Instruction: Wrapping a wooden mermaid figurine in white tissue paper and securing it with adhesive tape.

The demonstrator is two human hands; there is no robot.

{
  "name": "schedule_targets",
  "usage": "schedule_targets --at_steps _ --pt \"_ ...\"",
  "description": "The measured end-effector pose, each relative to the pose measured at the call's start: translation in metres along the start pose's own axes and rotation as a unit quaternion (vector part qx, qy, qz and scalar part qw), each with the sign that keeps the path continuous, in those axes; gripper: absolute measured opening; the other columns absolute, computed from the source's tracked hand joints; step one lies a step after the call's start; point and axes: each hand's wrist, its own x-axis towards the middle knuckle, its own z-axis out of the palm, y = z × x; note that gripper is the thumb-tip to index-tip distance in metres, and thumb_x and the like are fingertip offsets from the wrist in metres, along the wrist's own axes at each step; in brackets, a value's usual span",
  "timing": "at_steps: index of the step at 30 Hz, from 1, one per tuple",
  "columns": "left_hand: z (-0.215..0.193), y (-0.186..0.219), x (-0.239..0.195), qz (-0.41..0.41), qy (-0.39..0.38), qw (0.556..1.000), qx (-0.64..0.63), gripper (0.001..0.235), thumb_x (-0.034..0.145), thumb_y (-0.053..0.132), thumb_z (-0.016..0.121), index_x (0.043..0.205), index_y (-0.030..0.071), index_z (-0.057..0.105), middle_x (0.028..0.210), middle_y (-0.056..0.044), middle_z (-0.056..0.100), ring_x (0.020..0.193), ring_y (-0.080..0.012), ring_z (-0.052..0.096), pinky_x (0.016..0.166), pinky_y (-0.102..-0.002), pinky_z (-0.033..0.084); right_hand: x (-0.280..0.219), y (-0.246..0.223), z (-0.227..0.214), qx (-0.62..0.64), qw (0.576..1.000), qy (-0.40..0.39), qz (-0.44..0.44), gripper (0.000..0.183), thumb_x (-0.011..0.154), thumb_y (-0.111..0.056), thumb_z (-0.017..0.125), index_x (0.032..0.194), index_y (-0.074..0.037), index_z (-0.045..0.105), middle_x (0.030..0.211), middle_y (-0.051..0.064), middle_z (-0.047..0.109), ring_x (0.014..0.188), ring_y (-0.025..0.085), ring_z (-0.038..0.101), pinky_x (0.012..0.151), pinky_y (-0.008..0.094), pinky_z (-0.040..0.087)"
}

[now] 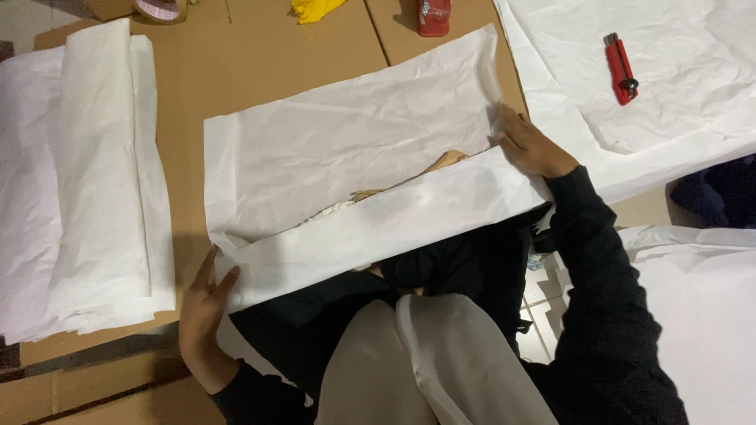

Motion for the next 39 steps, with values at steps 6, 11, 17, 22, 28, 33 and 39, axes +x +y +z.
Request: schedule_targets --at_steps 6,11,17,22,28,33,39 --pt "-0.001 -0.016 0.012 0.018 0.003 1.0 0.005 0.071 0.092 0.034 0.059 0.159 0.02 0.04 0.162 0.002 0.044 0.143 -0.0189 0.046 0.112 -0.034 0.035 0.022 -0.042 -0.016 -0.027 0.996 -0.068 0.058 0.088 0.101 -0.051 0.03 0.159 -0.001 -0.012 0.172 0.017 -0.005 0.159 0.029 -0.002 0.128 0.042 -0.001" --pt "0.0 -0.041 0.029 0.039 0.005 0.999 -0.013 0.07 0.095 0.031 0.062 0.161 0.019 0.042 0.132 0.004 0.054 0.094 -0.0164 0.044 0.087 -0.028 0.036 0.063 -0.019 -0.004 -0.143 0.988 -0.045 0.022 0.088 0.101 -0.059 0.027 0.162 0.0 0.003 0.171 0.019 -0.001 0.159 0.03 -0.002 0.127 0.046 0.001" --pt "0.002 -0.042 0.027 0.045 0.02 0.999 -0.015 0.07 0.093 0.034 0.065 0.158 0.019 0.046 0.126 0.004 0.046 0.105 -0.014 0.042 0.091 -0.027 0.034 0.116 -0.008 0.006 -0.212 0.977 0.037 -0.008 0.09 0.104 -0.062 0.028 0.158 0.01 0.017 0.167 0.028 0.016 0.155 0.039 0.013 0.125 0.051 0.01" --pt "0.001 -0.04 0.025 0.065 -0.002 0.995 -0.077 0.071 0.09 0.028 0.063 0.155 0.01 0.042 0.163 -0.003 0.042 0.152 -0.015 0.036 0.122 -0.028 0.026 0.163 0.003 0.01 -0.231 0.971 0.044 0.054 0.094 0.1 -0.069 0.023 0.162 0.001 0.013 0.171 0.018 0.009 0.157 0.034 0.006 0.125 0.054 0.007" --pt "0.002 -0.046 0.03 0.048 0.014 0.998 -0.044 0.071 0.091 0.028 0.067 0.158 0.015 0.048 0.137 0.008 0.054 0.113 -0.012 0.05 0.095 -0.026 0.034 0.173 -0.018 -0.026 -0.127 0.984 -0.012 0.124 0.077 0.105 -0.054 0.022 0.162 -0.002 0.014 0.172 0.017 0.006 0.158 0.034 0.004 0.125 0.057 0.007" --pt "0.004 -0.028 0.019 0.04 0.005 0.992 -0.119 0.069 0.089 0.022 0.065 0.153 0.009 0.044 0.166 -0.008 0.035 0.156 -0.0205 0.029 0.125 -0.033 0.023 0.1 -0.033 -0.071 -0.085 0.992 0.077 -0.055 0.07 0.111 -0.032 0.041 0.162 0.001 0.008 0.168 0.027 0.016 0.155 0.04 0.022 0.124 0.047 0.02" --pt "0.004 -0.034 0.024 0.052 0.029 0.998 0.038 0.07 0.094 0.037 0.058 0.16 0.018 0.043 0.148 -0.002 0.057 0.083 -0.0217 0.056 0.082 -0.035 0.042 -0.056 -0.055 -0.051 -0.059 0.981 0.098 -0.158 0.036 0.102 -0.005 0.057 0.137 0.002 0.057 0.144 0.024 0.058 0.134 0.037 0.055 0.114 0.045 0.042"
